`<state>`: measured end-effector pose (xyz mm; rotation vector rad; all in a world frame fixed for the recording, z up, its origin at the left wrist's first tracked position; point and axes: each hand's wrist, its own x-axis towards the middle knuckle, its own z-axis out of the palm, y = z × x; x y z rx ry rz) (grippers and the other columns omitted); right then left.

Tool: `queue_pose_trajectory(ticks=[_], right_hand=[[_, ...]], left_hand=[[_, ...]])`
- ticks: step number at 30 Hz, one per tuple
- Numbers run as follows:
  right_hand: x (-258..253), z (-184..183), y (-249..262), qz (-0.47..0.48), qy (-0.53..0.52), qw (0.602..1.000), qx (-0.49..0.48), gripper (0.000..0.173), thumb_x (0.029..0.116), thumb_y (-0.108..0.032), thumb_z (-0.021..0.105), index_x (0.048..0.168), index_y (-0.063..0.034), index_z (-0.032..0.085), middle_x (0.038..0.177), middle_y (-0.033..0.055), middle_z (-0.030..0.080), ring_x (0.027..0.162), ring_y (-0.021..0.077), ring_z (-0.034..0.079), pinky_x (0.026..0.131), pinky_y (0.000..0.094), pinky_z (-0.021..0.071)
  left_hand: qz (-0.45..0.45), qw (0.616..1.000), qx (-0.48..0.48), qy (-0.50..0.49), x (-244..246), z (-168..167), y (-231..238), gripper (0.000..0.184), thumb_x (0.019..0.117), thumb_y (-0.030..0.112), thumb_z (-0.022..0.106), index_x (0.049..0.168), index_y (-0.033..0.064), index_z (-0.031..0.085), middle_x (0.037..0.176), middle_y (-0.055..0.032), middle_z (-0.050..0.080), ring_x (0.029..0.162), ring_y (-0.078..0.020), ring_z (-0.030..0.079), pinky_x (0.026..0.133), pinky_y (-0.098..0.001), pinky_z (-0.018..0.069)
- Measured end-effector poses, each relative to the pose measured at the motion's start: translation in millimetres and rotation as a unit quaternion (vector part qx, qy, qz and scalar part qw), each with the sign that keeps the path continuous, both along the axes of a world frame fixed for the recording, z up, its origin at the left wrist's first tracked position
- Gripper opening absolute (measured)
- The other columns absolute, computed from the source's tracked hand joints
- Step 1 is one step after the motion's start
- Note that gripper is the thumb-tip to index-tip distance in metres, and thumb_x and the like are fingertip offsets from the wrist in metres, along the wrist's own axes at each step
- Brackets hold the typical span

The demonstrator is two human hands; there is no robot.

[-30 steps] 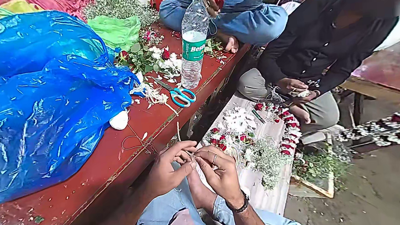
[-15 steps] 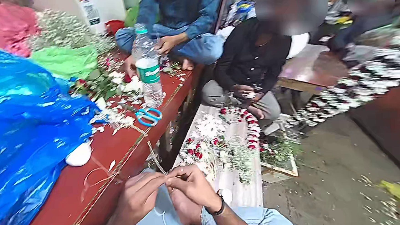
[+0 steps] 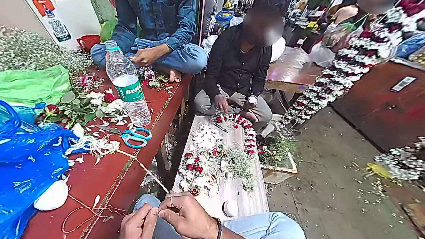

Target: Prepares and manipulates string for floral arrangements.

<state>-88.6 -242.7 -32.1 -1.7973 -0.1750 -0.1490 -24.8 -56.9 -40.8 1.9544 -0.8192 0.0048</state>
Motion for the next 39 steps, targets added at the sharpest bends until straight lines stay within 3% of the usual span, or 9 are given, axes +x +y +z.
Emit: queue_pose_trajectory(ticks=[4,11,15,18,21,24,28,33,39], right_hand=[[0,-3,0,-0.018,-0.028,0.999,-0.018,0.017,0.0993,-0.012,0.062,0.093,-0.0024,0.075,0.086,0.007,0.071,0.079,0.0139,0.066,0.074,0.0341,0.0557],[1,-7,0,0.006,-0.059,0.997,0.039,0.014,0.0957,-0.008,0.067,0.1,0.0023,0.076,0.097,0.0117,0.069,0.091,0.0159,0.066,0.08,0.0312,0.0568],[2,-6,-3,0.011,-0.048,0.997,0.058,0.014,0.0945,-0.006,0.067,0.1,0.0048,0.074,0.095,0.0134,0.067,0.084,0.0144,0.064,0.073,0.0269,0.0552],[3,-9,-2,0.011,-0.045,0.998,0.04,0.014,0.0949,-0.008,0.067,0.096,0.0021,0.076,0.088,0.0104,0.068,0.081,0.0134,0.063,0.073,0.0281,0.0542],[3,-15,-3,0.003,-0.04,0.999,0.031,0.013,0.0953,-0.01,0.067,0.094,0.0,0.077,0.086,0.0084,0.068,0.081,0.0128,0.063,0.074,0.0293,0.0542],[2,-24,6,0.019,-0.046,0.999,0.023,0.014,0.096,-0.013,0.067,0.092,-0.0045,0.077,0.088,0.0052,0.07,0.084,0.0115,0.064,0.078,0.0311,0.0544],[3,-24,10,0.035,-0.043,0.998,0.01,0.014,0.0958,-0.015,0.067,0.091,-0.008,0.077,0.083,0.0016,0.067,0.078,0.0091,0.06,0.076,0.0326,0.049],[9,-16,-1,0.016,0.006,0.998,0.058,0.012,0.0927,-0.009,0.065,0.085,-0.0041,0.072,0.079,0.0011,0.062,0.07,0.0045,0.055,0.059,0.0202,0.0441],[12,-14,-2,0.03,0.032,0.992,0.121,0.016,0.0908,-0.009,0.063,0.075,-0.0067,0.067,0.073,-0.0026,0.059,0.071,0.0045,0.054,0.064,0.0223,0.0442]], left_hand=[[-0.055,0.974,-0.113,0.186,-1,5,7,0.02,0.1007,0.027,0.064,0.09,0.0122,0.074,0.071,0.0055,0.07,0.054,0.0001,0.06,0.051,-0.0154,0.0522],[-0.09,0.932,-0.187,0.296,4,0,18,0.009,0.0857,0.016,0.08,0.095,0.0168,0.08,0.083,-0.0005,0.075,0.059,-0.0062,0.066,0.054,-0.0196,0.0573],[-0.097,0.908,-0.165,0.374,5,-9,25,0.007,0.0963,0.018,0.065,0.096,0.0163,0.072,0.076,0.0014,0.069,0.056,-0.0023,0.058,0.05,-0.016,0.0485],[-0.071,0.877,-0.164,0.447,0,-12,23,0.025,0.0947,0.018,0.041,0.077,0.023,0.058,0.058,0.0115,0.043,0.045,0.0015,0.036,0.042,-0.015,0.0296],[-0.04,0.844,-0.23,0.483,-4,-2,14,0.033,0.0996,0.027,0.042,0.07,0.0245,0.057,0.055,0.0131,0.038,0.043,0.0019,0.033,0.04,-0.0149,0.0271],[-0.002,0.864,-0.265,0.427,-10,7,11,0.022,0.1006,0.023,0.055,0.087,0.016,0.071,0.06,0.0088,0.048,0.048,-0.0015,0.042,0.046,-0.0182,0.0372],[0.049,0.967,-0.179,0.177,-9,-4,8,0.012,0.0942,0.004,0.068,0.099,-0.0002,0.078,0.085,-0.0044,0.074,0.07,-0.0054,0.065,0.064,-0.0211,0.0561],[-0.004,0.998,-0.062,0.017,-5,-10,16,0.016,0.0977,0.011,0.065,0.101,0.0019,0.078,0.08,-0.0058,0.069,0.068,-0.0053,0.059,0.061,-0.0198,0.0503],[-0.063,0.992,-0.103,0.039,0,-8,14,0.006,0.086,0.004,0.071,0.082,0.0016,0.075,0.07,-0.0042,0.065,0.066,-0.0046,0.057,0.06,-0.0185,0.0464]])
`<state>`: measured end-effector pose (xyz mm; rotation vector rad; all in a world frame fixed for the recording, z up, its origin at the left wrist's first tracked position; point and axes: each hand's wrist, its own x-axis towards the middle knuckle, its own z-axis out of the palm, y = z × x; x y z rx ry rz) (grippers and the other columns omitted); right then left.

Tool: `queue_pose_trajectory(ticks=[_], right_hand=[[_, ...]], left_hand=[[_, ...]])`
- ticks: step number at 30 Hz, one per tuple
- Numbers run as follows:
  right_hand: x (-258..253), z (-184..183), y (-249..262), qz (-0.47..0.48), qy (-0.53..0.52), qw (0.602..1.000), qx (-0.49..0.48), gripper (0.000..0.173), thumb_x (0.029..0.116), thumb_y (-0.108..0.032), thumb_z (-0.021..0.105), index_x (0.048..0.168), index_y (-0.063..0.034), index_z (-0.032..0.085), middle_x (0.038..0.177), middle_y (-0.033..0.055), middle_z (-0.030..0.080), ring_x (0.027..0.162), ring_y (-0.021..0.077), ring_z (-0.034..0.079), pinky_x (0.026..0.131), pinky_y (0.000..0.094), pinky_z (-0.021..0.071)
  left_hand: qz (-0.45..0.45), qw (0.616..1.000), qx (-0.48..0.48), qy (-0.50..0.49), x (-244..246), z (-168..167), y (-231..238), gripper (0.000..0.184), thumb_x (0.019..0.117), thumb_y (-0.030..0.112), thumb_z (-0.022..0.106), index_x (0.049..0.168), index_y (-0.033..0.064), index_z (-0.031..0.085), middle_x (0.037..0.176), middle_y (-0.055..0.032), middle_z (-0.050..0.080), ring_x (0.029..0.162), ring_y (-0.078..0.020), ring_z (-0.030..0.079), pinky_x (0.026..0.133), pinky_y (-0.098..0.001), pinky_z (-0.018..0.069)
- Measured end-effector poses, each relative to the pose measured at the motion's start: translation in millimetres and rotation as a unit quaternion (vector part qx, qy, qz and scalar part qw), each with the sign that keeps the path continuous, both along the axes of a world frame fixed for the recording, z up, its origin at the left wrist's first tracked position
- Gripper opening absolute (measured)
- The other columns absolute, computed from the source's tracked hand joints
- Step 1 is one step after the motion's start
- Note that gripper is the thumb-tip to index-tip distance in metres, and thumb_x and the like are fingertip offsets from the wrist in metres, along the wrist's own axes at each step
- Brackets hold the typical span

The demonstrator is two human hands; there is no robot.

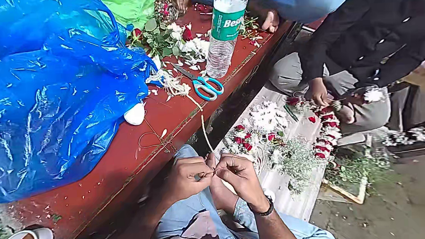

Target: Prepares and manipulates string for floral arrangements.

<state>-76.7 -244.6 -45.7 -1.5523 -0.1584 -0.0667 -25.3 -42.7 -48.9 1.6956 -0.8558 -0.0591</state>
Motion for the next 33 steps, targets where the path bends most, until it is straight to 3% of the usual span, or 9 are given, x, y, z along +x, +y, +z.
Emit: queue_pose_trajectory(ticks=[4,6,8,13,19,23,28,30,33], right_hand=[[-3,1,0,0.006,0.017,0.999,0.033,0.011,0.0908,-0.007,0.064,0.081,-0.0066,0.069,0.068,-0.0062,0.059,0.061,-0.0006,0.051,0.056,0.018,0.0419],[-6,2,0,0.006,0.037,0.998,0.054,0.009,0.0912,-0.007,0.065,0.084,-0.0067,0.069,0.062,-0.0093,0.054,0.053,-0.0037,0.044,0.049,0.0155,0.0352],[-6,0,-1,0.007,0.05,0.996,0.076,0.008,0.0924,-0.007,0.065,0.087,-0.006,0.07,0.061,-0.0098,0.054,0.053,-0.0041,0.044,0.049,0.0154,0.0355],[-6,-6,3,0.022,0.038,0.995,0.093,0.01,0.0953,-0.007,0.064,0.094,-0.0043,0.074,0.066,-0.0082,0.061,0.057,-0.0035,0.049,0.055,0.0163,0.0421],[-19,-13,31,-0.057,-0.071,0.991,0.098,0.014,0.0941,-0.004,0.062,0.089,-0.0037,0.076,0.076,-0.0015,0.073,0.068,-0.0011,0.064,0.064,0.0181,0.054],[-17,-15,38,-0.059,-0.039,0.991,0.113,0.013,0.0943,-0.004,0.063,0.093,-0.0049,0.076,0.078,-0.0025,0.072,0.07,0.0001,0.064,0.067,0.0204,0.0548],[-3,-9,24,0.024,-0.061,0.981,0.183,0.016,0.0943,-0.015,0.065,0.088,-0.0027,0.073,0.116,0.0103,0.065,0.113,0.0171,0.057,0.099,0.035,0.0473],[2,-15,24,0.054,-0.027,0.953,0.297,0.016,0.097,-0.014,0.061,0.09,-0.005,0.072,0.12,0.0087,0.069,0.107,0.0126,0.062,0.09,0.0308,0.0513],[6,-21,30,0.072,0.051,0.885,0.458,0.02,0.0997,-0.014,0.049,0.089,-0.0122,0.066,0.094,0.0049,0.069,0.07,0.0073,0.057,0.059,0.024,0.0432]], left_hand=[[-0.022,0.989,-0.064,0.133,2,1,0,0.008,0.0821,0.001,0.077,0.077,-0.0004,0.072,0.068,-0.0015,0.062,0.063,-0.0007,0.053,0.056,-0.0159,0.0408],[-0.038,0.966,-0.132,0.22,2,0,2,0.009,0.0807,0.0,0.081,0.08,0.0007,0.073,0.073,-0.0009,0.067,0.065,-0.0019,0.059,0.058,-0.0168,0.0481],[-0.063,0.924,-0.215,0.31,4,-3,3,0.007,0.0847,0.002,0.08,0.089,0.0028,0.074,0.083,-0.0014,0.07,0.071,-0.0044,0.064,0.063,-0.0201,0.0545],[-0.081,0.855,-0.299,0.416,6,-5,0,0.007,0.0983,0.01,0.063,0.103,0.0134,0.059,0.113,-0.0045,0.061,0.073,-0.0065,0.054,0.058,-0.022,0.0434],[0.099,0.917,-0.21,0.323,-2,1,-10,0.003,0.0961,-0.004,0.06,0.097,-0.0013,0.061,0.094,-0.01,0.067,0.054,-0.0057,0.053,0.046,-0.0199,0.0456],[0.133,0.946,-0.159,0.248,-2,-3,-6,0.005,0.0979,0.0,0.058,0.102,-0.0018,0.061,0.095,-0.0107,0.068,0.053,-0.0092,0.056,0.045,-0.0233,0.05],[0.107,0.954,-0.093,0.263,1,-1,-11,0.013,0.0966,0.004,0.056,0.104,0.0029,0.067,0.092,-0.0055,0.071,0.061,-0.0093,0.062,0.05,-0.0229,0.0523],[0.111,0.927,-0.154,0.325,-3,3,-15,0.017,0.0969,0.002,0.05,0.102,0.0065,0.066,0.097,-0.0063,0.073,0.06,-0.0072,0.062,0.048,-0.0204,0.0515],[0.053,0.846,-0.306,0.434,-11,10,-18,0.024,0.1071,0.018,0.043,0.102,0.0168,0.066,0.093,-0.002,0.072,0.049,-0.0008,0.053,0.044,-0.0152,0.0447]])
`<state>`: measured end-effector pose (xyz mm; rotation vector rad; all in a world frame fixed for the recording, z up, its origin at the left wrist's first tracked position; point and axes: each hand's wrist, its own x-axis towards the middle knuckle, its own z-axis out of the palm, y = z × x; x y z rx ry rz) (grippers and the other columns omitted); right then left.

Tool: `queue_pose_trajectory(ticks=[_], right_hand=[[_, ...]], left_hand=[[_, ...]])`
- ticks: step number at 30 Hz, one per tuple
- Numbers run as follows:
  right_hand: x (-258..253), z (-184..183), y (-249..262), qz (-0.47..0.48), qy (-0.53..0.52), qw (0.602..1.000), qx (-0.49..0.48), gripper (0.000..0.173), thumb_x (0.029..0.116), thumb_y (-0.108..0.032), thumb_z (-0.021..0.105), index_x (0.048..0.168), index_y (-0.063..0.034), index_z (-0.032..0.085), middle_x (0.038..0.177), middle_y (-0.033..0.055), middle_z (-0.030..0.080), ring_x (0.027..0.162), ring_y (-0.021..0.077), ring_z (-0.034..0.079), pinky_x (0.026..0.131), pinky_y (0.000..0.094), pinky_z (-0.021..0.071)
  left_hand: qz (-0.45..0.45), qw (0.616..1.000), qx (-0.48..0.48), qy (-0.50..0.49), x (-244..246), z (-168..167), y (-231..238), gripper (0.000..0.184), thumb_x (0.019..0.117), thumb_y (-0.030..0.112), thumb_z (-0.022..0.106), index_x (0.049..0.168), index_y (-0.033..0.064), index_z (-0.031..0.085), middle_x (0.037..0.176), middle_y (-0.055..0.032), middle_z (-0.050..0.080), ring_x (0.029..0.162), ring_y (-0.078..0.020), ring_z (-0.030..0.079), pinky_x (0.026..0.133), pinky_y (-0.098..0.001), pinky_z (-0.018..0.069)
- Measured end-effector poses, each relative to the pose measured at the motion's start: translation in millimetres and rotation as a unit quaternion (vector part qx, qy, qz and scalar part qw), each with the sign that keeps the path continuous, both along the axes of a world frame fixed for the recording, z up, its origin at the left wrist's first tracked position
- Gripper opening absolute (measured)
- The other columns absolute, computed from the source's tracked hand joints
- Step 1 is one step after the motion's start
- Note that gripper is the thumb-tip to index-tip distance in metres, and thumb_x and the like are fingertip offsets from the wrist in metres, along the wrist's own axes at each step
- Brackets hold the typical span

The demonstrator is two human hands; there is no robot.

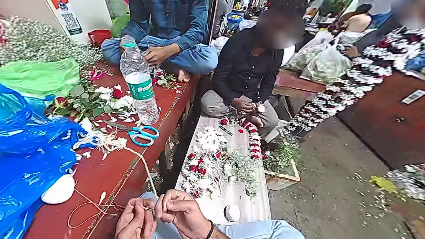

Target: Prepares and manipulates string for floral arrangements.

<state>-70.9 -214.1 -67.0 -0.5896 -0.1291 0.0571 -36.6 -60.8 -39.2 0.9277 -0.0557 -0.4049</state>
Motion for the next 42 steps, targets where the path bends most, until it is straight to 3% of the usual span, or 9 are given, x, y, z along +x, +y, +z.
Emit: queue_pose_trajectory(ticks=[3,6,12,17,21,24,35,39,42], right_hand=[[0,1,5,0.018,0.025,0.996,0.081,0.021,0.0981,-0.017,0.049,0.083,-0.0166,0.064,0.08,-0.0006,0.062,0.063,0.0066,0.054,0.053,0.0222,0.0403],[1,6,8,0.012,0.006,0.996,0.086,0.02,0.098,-0.017,0.05,0.083,-0.0153,0.064,0.079,-0.0007,0.062,0.065,0.0064,0.054,0.054,0.0218,0.04],[-3,4,5,0.015,-0.034,0.995,0.089,0.02,0.1004,-0.02,0.05,0.092,-0.0147,0.067,0.096,0.0064,0.07,0.074,0.0112,0.06,0.063,0.028,0.0455],[-2,-5,6,0.008,-0.004,0.998,0.059,0.018,0.1023,-0.02,0.051,0.091,-0.0145,0.064,0.073,-0.0023,0.058,0.064,0.0076,0.055,0.058,0.0243,0.0436],[-5,-3,-2,0.051,0.076,0.988,-0.128,0.015,0.0975,-0.014,0.058,0.083,-0.0159,0.06,0.059,-0.0081,0.046,0.048,-0.0003,0.039,0.046,0.0184,0.0293],[-5,-7,-7,0.111,0.07,0.956,-0.264,0.016,0.097,-0.014,0.059,0.081,-0.0158,0.059,0.06,-0.0079,0.048,0.049,0.001,0.038,0.047,0.0203,0.0297],[-4,-7,-9,0.181,0.043,0.949,-0.255,0.016,0.0968,-0.01,0.059,0.082,-0.0159,0.058,0.06,-0.0074,0.049,0.048,0.0006,0.036,0.045,0.0195,0.0268],[-7,-10,-17,0.166,0.006,0.975,-0.145,0.01,0.0983,-0.011,0.057,0.09,-0.0161,0.061,0.072,-0.0039,0.06,0.06,0.0028,0.052,0.056,0.0213,0.0417],[-2,-4,-23,0.045,-0.06,0.997,-0.037,0.014,0.1001,-0.018,0.059,0.094,-0.0102,0.069,0.101,0.0083,0.071,0.097,0.0189,0.068,0.088,0.0368,0.0542]], left_hand=[[-0.089,0.979,-0.167,0.078,-6,1,-1,0.015,0.1034,0.029,0.058,0.107,0.0188,0.068,0.073,0.004,0.062,0.046,-0.0005,0.049,0.042,-0.016,0.0439],[-0.133,0.972,-0.174,0.082,1,2,2,0.011,0.1039,0.027,0.058,0.104,0.018,0.065,0.062,0.006,0.053,0.045,-0.0018,0.048,0.041,-0.0175,0.0425],[-0.106,0.986,-0.104,0.08,8,4,5,0.01,0.1052,0.023,0.054,0.104,0.0181,0.063,0.072,0.0032,0.059,0.048,-0.0012,0.05,0.042,-0.0153,0.0433],[-0.105,0.981,-0.135,0.09,1,-5,1,0.012,0.1031,0.027,0.059,0.106,0.0195,0.067,0.076,0.0032,0.063,0.05,-0.0007,0.051,0.046,-0.0154,0.0446],[-0.177,0.982,0.059,0.001,10,-11,17,0.012,0.0991,0.009,0.054,0.097,0.014,0.065,0.066,0.0041,0.058,0.049,-0.0004,0.048,0.043,-0.0153,0.0373],[-0.234,0.953,0.192,-0.021,13,-5,29,0.012,0.0946,0.002,0.054,0.094,0.0105,0.063,0.067,0.0053,0.059,0.05,0.0005,0.046,0.043,-0.0159,0.0343],[-0.204,0.94,0.263,-0.07,1,4,34,0.01,0.0929,-0.001,0.057,0.093,0.006,0.064,0.067,0.0028,0.063,0.056,-0.0035,0.057,0.052,-0.0202,0.0453],[-0.143,0.959,0.203,-0.138,-8,3,30,0.007,0.0971,0.005,0.06,0.101,0.0099,0.064,0.074,0.0005,0.069,0.054,-0.0021,0.055,0.049,-0.0179,0.0434],[-0.111,0.962,0.143,-0.206,-7,23,21,0.008,0.1018,0.02,0.064,0.107,0.0142,0.065,0.093,-0.0043,0.075,0.055,0.001,0.055,0.049,-0.0145,0.0425]])
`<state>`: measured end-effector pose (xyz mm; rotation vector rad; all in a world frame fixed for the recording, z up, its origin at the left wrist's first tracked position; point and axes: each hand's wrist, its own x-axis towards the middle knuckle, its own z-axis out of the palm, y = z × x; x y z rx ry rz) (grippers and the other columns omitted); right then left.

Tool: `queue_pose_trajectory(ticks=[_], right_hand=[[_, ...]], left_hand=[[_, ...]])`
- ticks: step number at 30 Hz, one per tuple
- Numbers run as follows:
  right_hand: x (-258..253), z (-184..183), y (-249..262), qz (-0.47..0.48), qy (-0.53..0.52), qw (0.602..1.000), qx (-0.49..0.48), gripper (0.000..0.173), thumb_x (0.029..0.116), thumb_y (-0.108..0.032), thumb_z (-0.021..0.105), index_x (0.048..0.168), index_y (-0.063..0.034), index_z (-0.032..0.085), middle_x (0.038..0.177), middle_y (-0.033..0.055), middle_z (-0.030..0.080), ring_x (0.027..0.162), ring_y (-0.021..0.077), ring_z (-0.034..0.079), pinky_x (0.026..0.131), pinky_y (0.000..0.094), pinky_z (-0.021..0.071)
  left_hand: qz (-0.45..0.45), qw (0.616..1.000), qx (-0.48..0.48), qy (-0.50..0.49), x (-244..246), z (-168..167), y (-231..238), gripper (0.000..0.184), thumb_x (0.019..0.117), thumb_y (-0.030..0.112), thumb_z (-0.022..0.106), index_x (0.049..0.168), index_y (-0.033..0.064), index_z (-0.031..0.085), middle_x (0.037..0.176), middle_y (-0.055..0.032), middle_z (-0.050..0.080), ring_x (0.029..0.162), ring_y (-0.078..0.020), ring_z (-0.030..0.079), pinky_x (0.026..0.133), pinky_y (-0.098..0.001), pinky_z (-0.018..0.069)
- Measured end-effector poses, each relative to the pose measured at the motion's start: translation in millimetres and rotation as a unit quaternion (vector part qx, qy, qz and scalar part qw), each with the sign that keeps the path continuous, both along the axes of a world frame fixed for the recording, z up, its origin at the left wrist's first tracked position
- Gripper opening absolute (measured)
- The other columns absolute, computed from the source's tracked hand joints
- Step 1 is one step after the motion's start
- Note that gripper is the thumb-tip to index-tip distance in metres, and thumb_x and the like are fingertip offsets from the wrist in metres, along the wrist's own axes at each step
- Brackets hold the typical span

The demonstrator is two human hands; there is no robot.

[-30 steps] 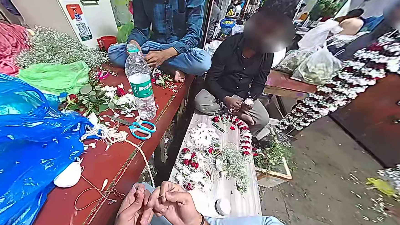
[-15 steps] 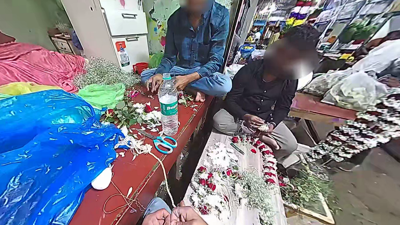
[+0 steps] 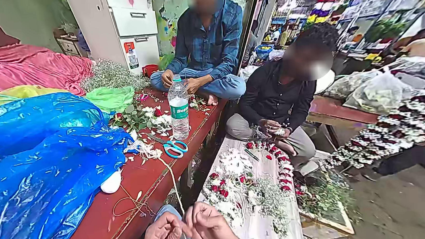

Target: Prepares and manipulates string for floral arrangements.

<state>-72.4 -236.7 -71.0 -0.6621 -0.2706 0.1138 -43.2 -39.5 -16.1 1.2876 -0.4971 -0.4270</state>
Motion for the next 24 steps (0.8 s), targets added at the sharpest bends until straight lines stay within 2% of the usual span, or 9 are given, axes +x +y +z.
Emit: queue_pose_trajectory(ticks=[3,5,7,8,10,11,13,18,24], right_hand=[[3,-6,0,-0.121,0.018,0.991,-0.053,0.022,0.0999,-0.016,0.06,0.097,0.0,0.074,0.138,0.021,0.061,0.132,0.0308,0.055,0.109,0.043,0.0468],[-11,-11,9,-0.158,0.097,0.968,-0.172,0.027,0.0977,-0.012,0.062,0.118,0.0025,0.072,0.148,0.0191,0.055,0.139,0.0295,0.05,0.115,0.0425,0.0447],[-27,-18,24,-0.126,0.144,0.954,-0.23,0.051,0.0987,-0.019,0.061,0.146,-0.0008,0.053,0.155,0.0161,0.048,0.143,0.0276,0.047,0.119,0.045,0.0399],[-38,-20,31,-0.1,0.151,0.958,-0.224,0.056,0.1009,-0.023,0.058,0.151,-0.0018,0.047,0.154,0.0164,0.05,0.14,0.0281,0.05,0.119,0.0465,0.0414],[-56,-15,40,-0.089,0.135,0.978,-0.132,0.042,0.1046,-0.024,0.054,0.137,0.0031,0.06,0.122,0.0204,0.069,0.104,0.0269,0.07,0.091,0.043,0.0588],[-63,-11,42,-0.109,0.117,0.983,-0.087,0.031,0.1034,-0.022,0.057,0.117,0.0013,0.071,0.097,0.014,0.073,0.081,0.0179,0.069,0.073,0.0338,0.058],[-73,-1,39,-0.178,0.064,0.979,-0.076,0.017,0.0982,-0.019,0.066,0.091,-0.0064,0.075,0.077,0.0022,0.067,0.064,0.0043,0.057,0.058,0.0211,0.0473],[-84,31,29,-0.25,-0.078,0.938,-0.225,0.015,0.0999,-0.02,0.069,0.095,-0.0074,0.077,0.08,0.0001,0.074,0.071,0.0022,0.068,0.068,0.0194,0.0578],[-76,44,39,-0.261,-0.156,0.922,-0.241,0.015,0.0979,-0.009,0.067,0.086,-0.001,0.07,0.069,0.0024,0.067,0.063,0.0027,0.062,0.061,0.0182,0.0536]], left_hand=[[-0.015,0.994,-0.006,-0.104,7,30,-14,0.017,0.101,0.028,0.066,0.104,0.0115,0.068,0.104,-0.0054,0.075,0.07,-0.0034,0.066,0.06,-0.0177,0.0545],[-0.013,0.985,0.018,-0.172,19,49,-20,0.022,0.1003,0.031,0.067,0.098,0.0098,0.07,0.108,-0.0066,0.075,0.091,-0.0129,0.072,0.076,-0.0274,0.0605],[0.015,0.973,0.067,-0.221,35,69,-21,0.024,0.0998,0.033,0.065,0.093,0.0102,0.069,0.113,-0.0057,0.072,0.1,-0.0146,0.069,0.08,-0.0294,0.0598],[0.032,0.968,0.09,-0.232,41,76,-20,0.024,0.0992,0.032,0.064,0.092,0.0093,0.069,0.114,-0.0059,0.071,0.102,-0.0147,0.068,0.081,-0.0298,0.0593],[0.058,0.969,0.103,-0.218,51,82,-18,0.019,0.0985,0.025,0.065,0.091,0.0077,0.069,0.111,-0.0064,0.071,0.102,-0.0158,0.066,0.084,-0.0316,0.057],[0.07,0.972,0.102,-0.199,56,81,-17,0.015,0.0982,0.021,0.065,0.092,0.0074,0.068,0.109,-0.0068,0.071,0.1,-0.0168,0.066,0.084,-0.0326,0.0563],[0.086,0.982,0.084,-0.144,62,77,-17,0.009,0.0984,0.013,0.064,0.095,0.0049,0.066,0.106,-0.0105,0.07,0.099,-0.0203,0.067,0.085,-0.0361,0.0569],[0.137,0.984,0.018,-0.108,67,51,-25,0.002,0.0952,0.001,0.065,0.095,0.0028,0.066,0.092,-0.0094,0.067,0.087,-0.0171,0.066,0.08,-0.0339,0.0574],[0.248,0.941,0.071,-0.22,62,29,-43,0.005,0.0914,-0.003,0.065,0.091,0.0015,0.068,0.09,-0.0082,0.069,0.082,-0.0177,0.068,0.075,-0.0335,0.0598]])
